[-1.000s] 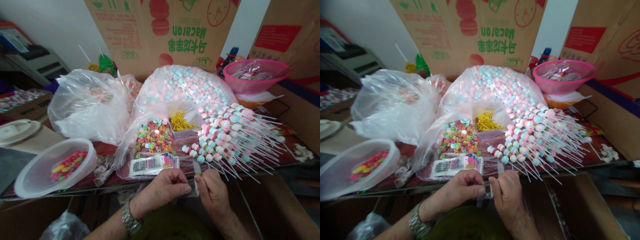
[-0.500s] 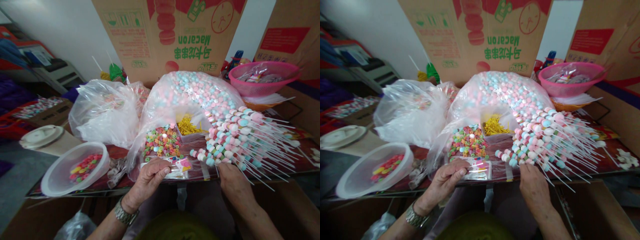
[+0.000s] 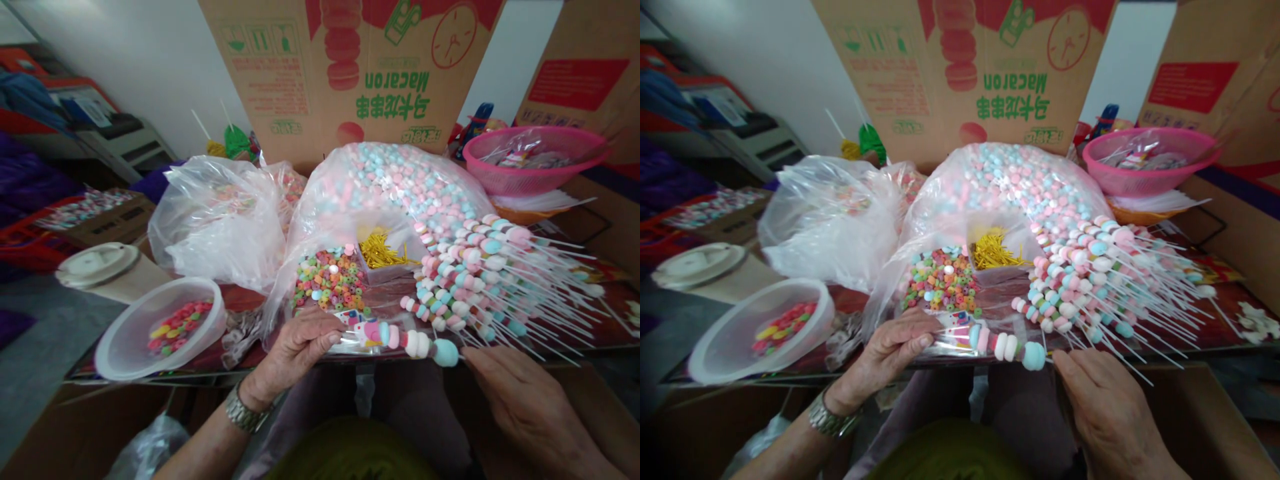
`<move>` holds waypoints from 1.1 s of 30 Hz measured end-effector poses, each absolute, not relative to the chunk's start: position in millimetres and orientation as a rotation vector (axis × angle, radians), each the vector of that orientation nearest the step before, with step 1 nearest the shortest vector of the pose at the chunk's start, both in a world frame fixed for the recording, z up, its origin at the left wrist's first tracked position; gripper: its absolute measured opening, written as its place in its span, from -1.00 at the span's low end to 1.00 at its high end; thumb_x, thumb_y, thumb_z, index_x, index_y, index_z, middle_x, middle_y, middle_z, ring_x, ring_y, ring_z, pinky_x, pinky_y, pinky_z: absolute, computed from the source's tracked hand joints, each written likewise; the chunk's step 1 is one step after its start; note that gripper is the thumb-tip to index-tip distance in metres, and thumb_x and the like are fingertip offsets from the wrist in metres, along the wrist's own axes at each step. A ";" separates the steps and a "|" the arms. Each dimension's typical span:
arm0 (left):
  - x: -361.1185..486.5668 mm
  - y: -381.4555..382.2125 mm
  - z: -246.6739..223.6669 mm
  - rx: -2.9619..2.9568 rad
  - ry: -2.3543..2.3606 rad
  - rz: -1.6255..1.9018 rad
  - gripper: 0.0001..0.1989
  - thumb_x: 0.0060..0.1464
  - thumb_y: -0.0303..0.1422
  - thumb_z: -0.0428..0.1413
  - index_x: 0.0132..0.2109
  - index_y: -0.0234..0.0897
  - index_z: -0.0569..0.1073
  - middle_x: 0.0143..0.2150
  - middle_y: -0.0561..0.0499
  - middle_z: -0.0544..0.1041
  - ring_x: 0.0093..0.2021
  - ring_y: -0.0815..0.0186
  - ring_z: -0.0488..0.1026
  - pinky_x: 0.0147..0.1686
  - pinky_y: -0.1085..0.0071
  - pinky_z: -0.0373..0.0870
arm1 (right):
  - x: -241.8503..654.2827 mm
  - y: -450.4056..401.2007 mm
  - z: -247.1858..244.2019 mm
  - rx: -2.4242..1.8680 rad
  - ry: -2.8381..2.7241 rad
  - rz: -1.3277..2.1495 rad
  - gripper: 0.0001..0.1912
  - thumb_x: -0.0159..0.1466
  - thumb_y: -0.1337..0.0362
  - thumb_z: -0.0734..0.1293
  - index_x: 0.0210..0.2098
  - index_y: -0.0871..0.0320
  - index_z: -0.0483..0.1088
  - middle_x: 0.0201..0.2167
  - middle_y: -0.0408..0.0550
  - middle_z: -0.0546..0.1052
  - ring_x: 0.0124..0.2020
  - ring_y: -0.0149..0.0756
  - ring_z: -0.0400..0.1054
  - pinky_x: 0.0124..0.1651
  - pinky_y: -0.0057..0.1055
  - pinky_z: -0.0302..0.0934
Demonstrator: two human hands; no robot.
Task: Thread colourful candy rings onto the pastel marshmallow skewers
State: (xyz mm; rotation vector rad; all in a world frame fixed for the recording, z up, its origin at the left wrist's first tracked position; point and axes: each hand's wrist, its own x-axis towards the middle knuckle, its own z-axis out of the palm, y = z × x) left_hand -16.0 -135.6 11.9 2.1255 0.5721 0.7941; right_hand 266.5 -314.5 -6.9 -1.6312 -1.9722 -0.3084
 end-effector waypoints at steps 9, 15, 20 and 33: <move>13.7 -134.4 21.3 2.596 0.407 0.414 -0.67 0.08 -0.13 0.11 -0.07 -0.21 0.50 -0.27 -0.09 0.58 -0.27 0.18 0.46 -0.21 0.34 0.20 | 253.0 -298.1 -3.0 -1.644 -2.038 0.061 -0.71 0.32 0.36 0.09 -0.24 0.10 0.44 -0.41 -0.05 0.53 -0.40 -0.34 0.41 -0.35 -0.46 0.26; 33.5 -140.8 10.8 2.638 0.321 0.202 -0.61 -0.11 -0.01 0.19 -0.21 -0.15 0.50 -0.55 0.06 0.46 -0.55 0.28 0.39 -0.52 0.48 0.09 | 235.7 -287.0 -15.2 -1.594 -2.008 0.410 -0.74 0.30 0.35 0.13 -0.35 0.09 0.43 -0.50 -0.11 0.49 -0.46 -0.37 0.36 -0.41 -0.51 0.19; 55.6 -142.6 9.3 2.564 0.292 0.126 -0.09 -0.35 0.05 0.29 0.18 -0.17 0.28 -0.60 0.08 0.42 -0.62 0.22 0.36 -0.58 0.47 0.10 | 223.2 -272.7 -27.2 -1.571 -2.056 0.645 -0.72 0.30 0.37 0.10 -0.43 0.14 0.38 -0.51 -0.12 0.45 -0.47 -0.36 0.30 -0.43 -0.49 0.10; 16.3 -154.6 17.8 0.797 0.863 1.013 -0.39 -0.25 -0.12 0.33 -0.04 -0.22 0.35 -0.25 0.02 0.52 -0.32 0.31 0.47 -0.30 0.39 0.37 | 177.6 -262.8 -34.1 -1.407 -1.200 1.329 -0.63 0.30 0.04 0.17 -0.49 0.16 0.29 -0.67 -0.27 0.22 -0.59 -0.46 0.11 -0.51 -0.54 0.02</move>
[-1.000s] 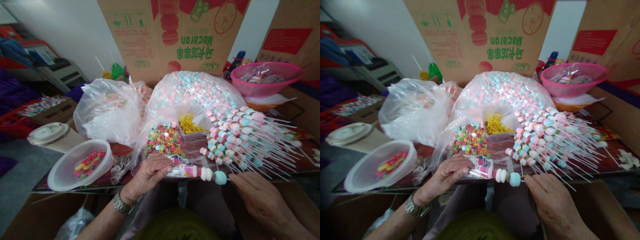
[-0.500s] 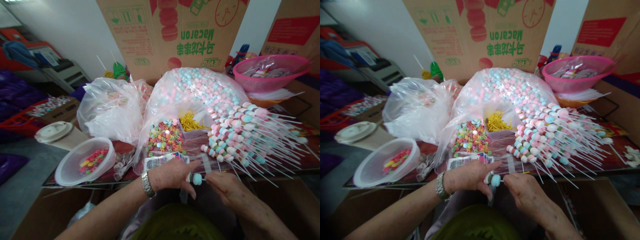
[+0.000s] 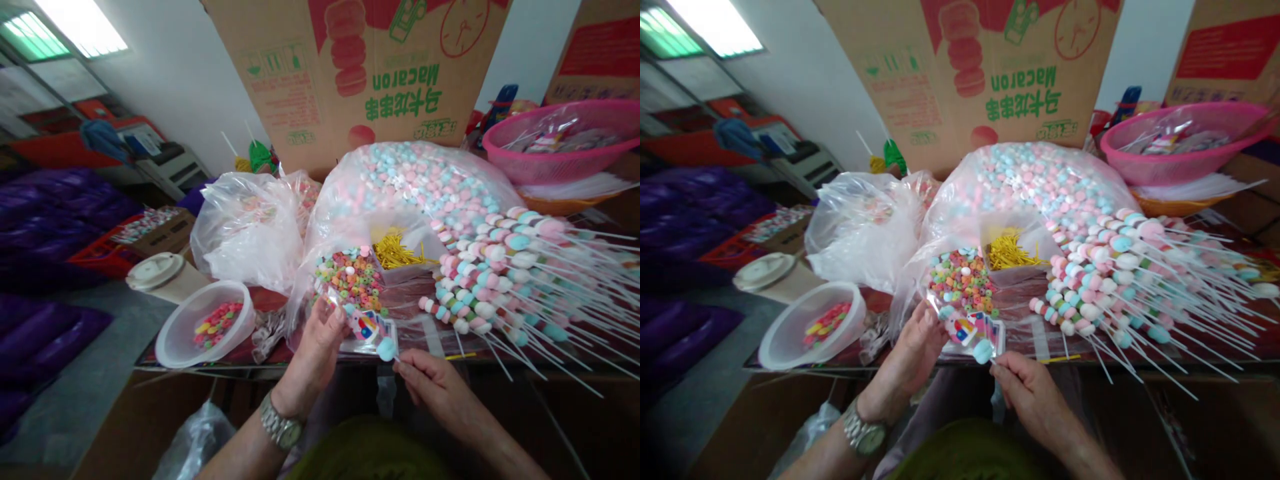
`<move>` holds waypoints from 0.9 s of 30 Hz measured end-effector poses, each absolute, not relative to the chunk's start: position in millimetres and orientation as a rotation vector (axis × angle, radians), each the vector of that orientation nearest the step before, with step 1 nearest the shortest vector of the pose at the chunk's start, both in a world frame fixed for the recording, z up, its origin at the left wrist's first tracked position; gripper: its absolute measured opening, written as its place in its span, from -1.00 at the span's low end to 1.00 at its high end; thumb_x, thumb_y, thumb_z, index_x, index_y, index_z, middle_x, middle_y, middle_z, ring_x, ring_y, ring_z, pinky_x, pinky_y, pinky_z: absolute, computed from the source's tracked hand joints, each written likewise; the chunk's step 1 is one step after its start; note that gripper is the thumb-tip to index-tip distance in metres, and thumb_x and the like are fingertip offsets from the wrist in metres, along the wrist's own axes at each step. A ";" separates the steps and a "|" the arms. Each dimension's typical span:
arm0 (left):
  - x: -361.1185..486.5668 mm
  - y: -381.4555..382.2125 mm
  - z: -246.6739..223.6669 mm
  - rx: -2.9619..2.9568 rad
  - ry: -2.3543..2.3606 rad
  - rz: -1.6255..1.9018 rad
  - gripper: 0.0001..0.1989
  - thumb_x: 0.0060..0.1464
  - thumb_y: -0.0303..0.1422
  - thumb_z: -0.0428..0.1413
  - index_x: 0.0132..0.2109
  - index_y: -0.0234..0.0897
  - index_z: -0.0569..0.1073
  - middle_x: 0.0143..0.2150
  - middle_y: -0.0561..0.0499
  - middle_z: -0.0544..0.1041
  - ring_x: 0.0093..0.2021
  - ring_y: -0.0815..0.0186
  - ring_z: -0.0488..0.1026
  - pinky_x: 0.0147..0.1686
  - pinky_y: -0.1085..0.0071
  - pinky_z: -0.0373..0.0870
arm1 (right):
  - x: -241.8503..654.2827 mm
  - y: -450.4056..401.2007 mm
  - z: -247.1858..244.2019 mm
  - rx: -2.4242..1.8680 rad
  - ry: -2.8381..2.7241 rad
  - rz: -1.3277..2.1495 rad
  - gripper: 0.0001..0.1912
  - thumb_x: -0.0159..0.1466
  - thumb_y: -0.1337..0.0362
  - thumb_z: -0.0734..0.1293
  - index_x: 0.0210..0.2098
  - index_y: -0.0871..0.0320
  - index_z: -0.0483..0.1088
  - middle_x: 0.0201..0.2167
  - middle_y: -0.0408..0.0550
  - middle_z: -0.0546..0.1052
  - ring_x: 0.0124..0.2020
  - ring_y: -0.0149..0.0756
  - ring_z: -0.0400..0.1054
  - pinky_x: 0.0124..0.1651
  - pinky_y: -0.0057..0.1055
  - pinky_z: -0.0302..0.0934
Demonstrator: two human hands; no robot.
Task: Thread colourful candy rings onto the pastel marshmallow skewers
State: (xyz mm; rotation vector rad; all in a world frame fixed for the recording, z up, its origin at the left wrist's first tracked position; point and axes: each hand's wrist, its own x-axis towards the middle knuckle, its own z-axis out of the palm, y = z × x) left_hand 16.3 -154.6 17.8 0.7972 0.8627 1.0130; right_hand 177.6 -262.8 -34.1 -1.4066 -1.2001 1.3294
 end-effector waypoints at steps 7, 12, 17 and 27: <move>49.8 -159.3 9.5 0.544 0.671 0.944 -0.60 -0.01 -0.05 0.16 -0.20 -0.29 0.40 -0.70 0.22 0.32 -0.68 0.47 0.30 -0.36 0.40 0.39 | 141.4 -254.9 -23.0 -1.311 -0.962 1.541 -0.59 0.23 -0.04 0.21 -0.54 0.17 0.26 -0.77 -0.33 0.13 -0.71 -0.53 -0.05 -0.63 -0.56 -0.14; 56.0 -168.6 0.6 0.499 0.729 0.948 -0.54 -0.08 0.04 0.16 -0.31 -0.31 0.37 -0.67 0.14 0.38 -0.61 0.38 0.38 -0.39 0.37 0.39 | 135.7 -248.4 -26.3 -1.440 -1.086 1.161 -0.59 0.27 0.03 0.15 -0.61 0.14 0.18 -0.71 -0.25 0.22 -0.65 -0.46 0.10 -0.55 -0.52 0.01; 51.0 -156.0 3.1 0.447 0.745 0.988 -0.57 -0.13 0.01 0.21 -0.41 -0.29 0.33 -0.69 0.18 0.35 -0.64 0.40 0.36 -0.40 0.36 0.38 | 137.5 -257.9 -36.6 -1.526 -1.445 0.829 -0.69 0.33 0.20 0.09 -0.43 0.16 0.33 -0.56 -0.13 0.41 -0.53 -0.36 0.28 -0.46 -0.48 0.11; 52.6 -170.6 -10.7 0.465 0.743 0.850 -0.54 -0.14 0.00 0.22 -0.34 -0.36 0.43 -0.45 -0.02 0.52 -0.42 0.28 0.49 -0.35 0.36 0.41 | 143.3 -248.9 -40.1 -1.599 -1.452 0.602 -0.68 0.34 0.22 0.08 -0.42 0.17 0.36 -0.53 -0.08 0.49 -0.51 -0.33 0.36 -0.46 -0.49 0.17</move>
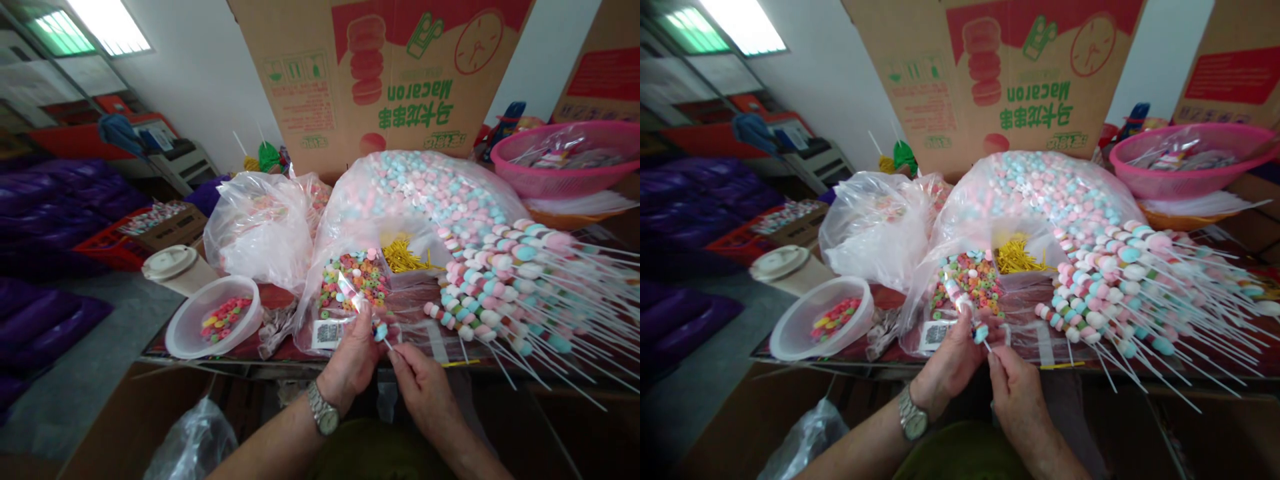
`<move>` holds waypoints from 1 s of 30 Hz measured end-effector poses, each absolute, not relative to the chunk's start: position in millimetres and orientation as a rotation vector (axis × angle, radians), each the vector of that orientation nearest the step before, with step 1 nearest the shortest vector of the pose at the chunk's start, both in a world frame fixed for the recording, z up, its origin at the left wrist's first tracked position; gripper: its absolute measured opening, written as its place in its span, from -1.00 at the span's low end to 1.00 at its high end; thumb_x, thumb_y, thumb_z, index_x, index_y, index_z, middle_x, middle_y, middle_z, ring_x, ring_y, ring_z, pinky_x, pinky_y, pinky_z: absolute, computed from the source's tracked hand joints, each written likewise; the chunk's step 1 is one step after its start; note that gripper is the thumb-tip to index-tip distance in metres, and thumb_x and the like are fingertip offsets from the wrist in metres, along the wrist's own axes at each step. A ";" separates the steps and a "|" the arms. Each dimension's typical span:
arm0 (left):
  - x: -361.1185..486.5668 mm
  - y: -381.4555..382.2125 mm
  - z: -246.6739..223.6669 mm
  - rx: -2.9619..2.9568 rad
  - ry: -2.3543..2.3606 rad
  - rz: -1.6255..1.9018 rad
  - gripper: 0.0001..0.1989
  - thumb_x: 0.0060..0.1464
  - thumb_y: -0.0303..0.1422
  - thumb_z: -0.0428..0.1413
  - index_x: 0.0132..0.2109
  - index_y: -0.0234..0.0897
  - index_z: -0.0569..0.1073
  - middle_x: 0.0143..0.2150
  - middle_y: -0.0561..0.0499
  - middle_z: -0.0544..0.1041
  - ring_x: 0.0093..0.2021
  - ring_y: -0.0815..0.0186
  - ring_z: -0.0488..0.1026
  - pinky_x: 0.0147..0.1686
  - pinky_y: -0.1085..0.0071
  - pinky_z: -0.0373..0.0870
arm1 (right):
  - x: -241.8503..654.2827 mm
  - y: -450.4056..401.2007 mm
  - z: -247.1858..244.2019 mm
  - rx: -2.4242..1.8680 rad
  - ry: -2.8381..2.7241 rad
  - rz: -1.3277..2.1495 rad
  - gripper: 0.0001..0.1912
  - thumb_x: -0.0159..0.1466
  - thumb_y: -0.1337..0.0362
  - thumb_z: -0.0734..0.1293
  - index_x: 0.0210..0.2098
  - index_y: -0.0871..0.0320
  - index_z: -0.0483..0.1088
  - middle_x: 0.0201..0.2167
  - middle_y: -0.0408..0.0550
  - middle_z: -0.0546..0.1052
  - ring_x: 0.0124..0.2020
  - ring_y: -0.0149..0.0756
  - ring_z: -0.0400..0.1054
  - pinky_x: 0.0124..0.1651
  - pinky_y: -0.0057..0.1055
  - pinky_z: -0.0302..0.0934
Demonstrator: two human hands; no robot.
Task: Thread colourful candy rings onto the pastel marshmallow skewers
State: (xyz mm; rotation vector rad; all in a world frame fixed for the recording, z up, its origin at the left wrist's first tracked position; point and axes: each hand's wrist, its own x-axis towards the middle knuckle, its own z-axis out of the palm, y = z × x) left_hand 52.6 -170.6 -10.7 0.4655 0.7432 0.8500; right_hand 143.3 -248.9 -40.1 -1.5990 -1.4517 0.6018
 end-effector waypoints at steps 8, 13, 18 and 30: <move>33.1 -116.6 21.7 0.238 0.829 1.049 -0.81 0.10 -0.33 0.13 -0.42 -0.32 0.34 -0.62 0.10 0.38 -0.62 0.40 0.37 -0.47 0.41 0.42 | 157.2 -260.2 -36.0 -1.651 -1.711 0.142 -0.73 0.30 0.35 0.12 -0.42 0.18 0.40 -0.61 -0.14 0.45 -0.60 -0.38 0.32 -0.49 -0.47 0.05; 34.4 -123.6 21.3 0.139 0.812 1.004 -0.70 0.18 -0.24 0.02 -0.46 -0.31 0.29 -0.66 0.11 0.32 -0.65 0.40 0.33 -0.53 0.43 0.39 | 165.7 -261.9 -37.2 -1.550 -1.791 -0.213 -0.77 0.27 0.44 0.15 -0.37 0.23 0.44 -0.55 -0.04 0.50 -0.53 -0.33 0.34 -0.38 -0.44 0.08; 42.8 -137.5 13.9 0.140 0.824 0.987 -0.64 0.17 -0.15 -0.01 -0.48 -0.31 0.29 -0.65 0.10 0.31 -0.66 0.40 0.32 -0.56 0.44 0.38 | 163.9 -261.4 -36.0 -1.502 -1.802 -0.326 -0.79 0.25 0.48 0.17 -0.34 0.26 0.43 -0.65 -0.10 0.41 -0.58 -0.33 0.28 -0.41 -0.42 0.05; 43.8 -127.6 15.9 0.136 0.662 1.187 -0.46 0.18 0.00 -0.18 -0.52 -0.31 0.35 -0.63 0.03 0.37 -0.59 0.37 0.37 -0.37 0.34 0.47 | 137.3 -269.9 -21.1 -1.503 -1.269 1.023 -0.68 0.34 0.15 0.10 -0.45 0.16 0.29 -0.65 -0.26 0.19 -0.61 -0.46 0.08 -0.55 -0.52 -0.05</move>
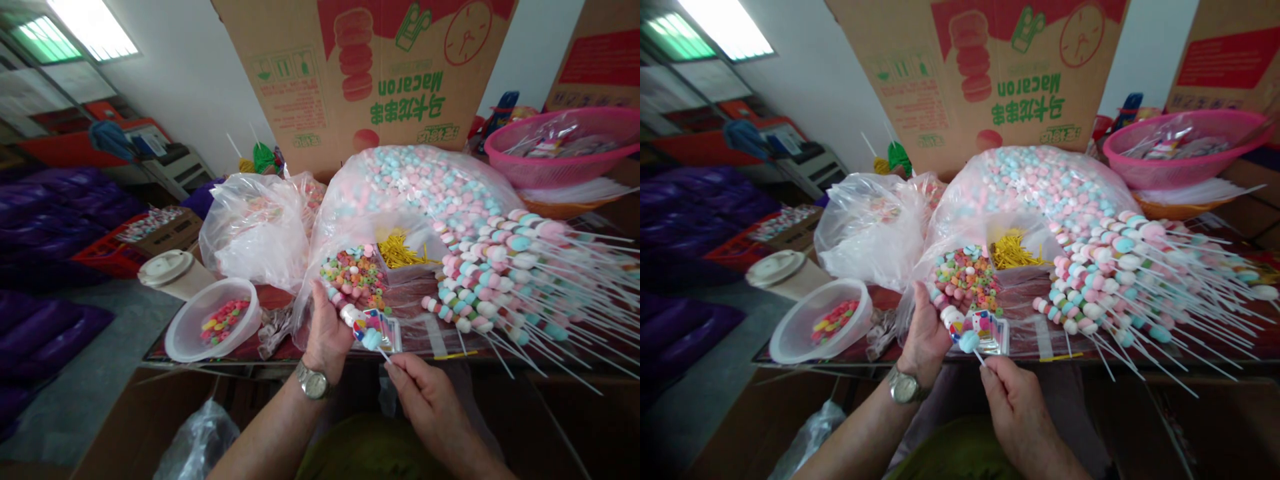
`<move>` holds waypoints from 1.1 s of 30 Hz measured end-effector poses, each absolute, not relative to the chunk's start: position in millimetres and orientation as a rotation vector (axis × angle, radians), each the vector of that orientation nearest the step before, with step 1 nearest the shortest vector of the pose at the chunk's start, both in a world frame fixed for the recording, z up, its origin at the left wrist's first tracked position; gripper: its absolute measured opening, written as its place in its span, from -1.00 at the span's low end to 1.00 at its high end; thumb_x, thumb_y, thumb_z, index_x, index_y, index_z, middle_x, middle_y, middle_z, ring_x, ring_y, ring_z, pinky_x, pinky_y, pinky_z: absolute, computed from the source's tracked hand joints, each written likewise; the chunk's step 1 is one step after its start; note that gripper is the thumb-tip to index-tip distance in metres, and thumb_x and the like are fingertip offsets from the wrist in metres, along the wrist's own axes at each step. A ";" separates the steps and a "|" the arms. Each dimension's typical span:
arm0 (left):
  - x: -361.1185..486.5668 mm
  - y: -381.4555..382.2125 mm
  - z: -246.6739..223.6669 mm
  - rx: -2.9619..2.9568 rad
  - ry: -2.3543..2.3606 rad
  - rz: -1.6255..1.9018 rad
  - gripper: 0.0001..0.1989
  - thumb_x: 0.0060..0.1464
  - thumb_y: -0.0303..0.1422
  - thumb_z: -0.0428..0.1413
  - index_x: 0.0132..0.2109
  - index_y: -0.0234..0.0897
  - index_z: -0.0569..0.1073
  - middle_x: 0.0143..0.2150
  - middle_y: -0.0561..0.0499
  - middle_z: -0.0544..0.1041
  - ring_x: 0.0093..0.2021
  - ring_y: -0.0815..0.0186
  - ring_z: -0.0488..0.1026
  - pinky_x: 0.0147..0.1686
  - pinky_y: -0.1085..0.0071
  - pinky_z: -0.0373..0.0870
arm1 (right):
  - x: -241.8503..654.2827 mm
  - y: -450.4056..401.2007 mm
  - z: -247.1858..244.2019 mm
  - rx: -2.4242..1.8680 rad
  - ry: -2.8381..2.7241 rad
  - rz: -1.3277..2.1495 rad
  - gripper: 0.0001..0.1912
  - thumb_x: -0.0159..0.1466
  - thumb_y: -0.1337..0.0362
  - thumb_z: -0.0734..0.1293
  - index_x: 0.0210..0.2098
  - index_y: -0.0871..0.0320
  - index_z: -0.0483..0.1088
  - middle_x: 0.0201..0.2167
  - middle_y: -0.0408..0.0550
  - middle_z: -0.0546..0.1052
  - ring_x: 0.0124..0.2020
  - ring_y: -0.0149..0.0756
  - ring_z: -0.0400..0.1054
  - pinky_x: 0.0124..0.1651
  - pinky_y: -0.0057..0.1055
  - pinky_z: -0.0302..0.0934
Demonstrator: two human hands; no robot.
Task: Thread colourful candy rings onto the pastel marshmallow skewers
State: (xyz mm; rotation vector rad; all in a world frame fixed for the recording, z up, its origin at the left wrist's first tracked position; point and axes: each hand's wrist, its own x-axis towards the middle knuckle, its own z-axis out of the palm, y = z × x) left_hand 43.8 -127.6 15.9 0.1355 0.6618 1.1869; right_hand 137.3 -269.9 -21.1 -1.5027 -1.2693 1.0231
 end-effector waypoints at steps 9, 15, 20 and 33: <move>42.7 -127.6 17.0 0.126 0.772 1.158 -0.46 0.15 0.04 -0.14 -0.51 -0.32 0.34 -0.66 0.03 0.38 -0.63 0.38 0.38 -0.42 0.38 0.48 | 138.1 -268.0 -16.3 -1.490 -1.140 1.175 -0.64 0.31 0.08 0.13 -0.51 0.15 0.25 -0.69 -0.29 0.15 -0.62 -0.46 0.05 -0.56 -0.52 -0.07; 50.8 -134.5 6.8 0.167 0.796 1.147 -0.54 0.16 0.00 -0.11 -0.42 -0.30 0.35 -0.68 0.09 0.35 -0.67 0.39 0.35 -0.49 0.40 0.46 | 139.0 -264.1 -17.5 -1.521 -1.220 1.013 -0.65 0.33 0.14 0.10 -0.52 0.15 0.27 -0.71 -0.26 0.24 -0.66 -0.45 0.14 -0.58 -0.53 -0.01; 53.0 -136.2 2.9 0.241 0.867 1.114 -0.61 0.19 -0.07 -0.09 -0.40 -0.29 0.33 -0.67 0.10 0.36 -0.69 0.40 0.35 -0.51 0.40 0.46 | 160.9 -257.3 -25.7 -1.540 -1.680 0.112 -0.74 0.32 0.36 0.10 -0.31 0.23 0.41 -0.54 -0.07 0.48 -0.52 -0.35 0.33 -0.43 -0.46 0.09; 62.8 -155.6 -2.8 0.286 0.884 0.993 -0.60 0.11 -0.04 0.02 -0.38 -0.34 0.40 -0.61 0.04 0.44 -0.63 0.36 0.42 -0.50 0.40 0.44 | 152.3 -255.5 -39.7 -1.582 -1.794 -0.289 -0.70 0.33 0.41 0.09 -0.33 0.24 0.44 -0.62 -0.06 0.46 -0.58 -0.36 0.29 -0.45 -0.42 0.03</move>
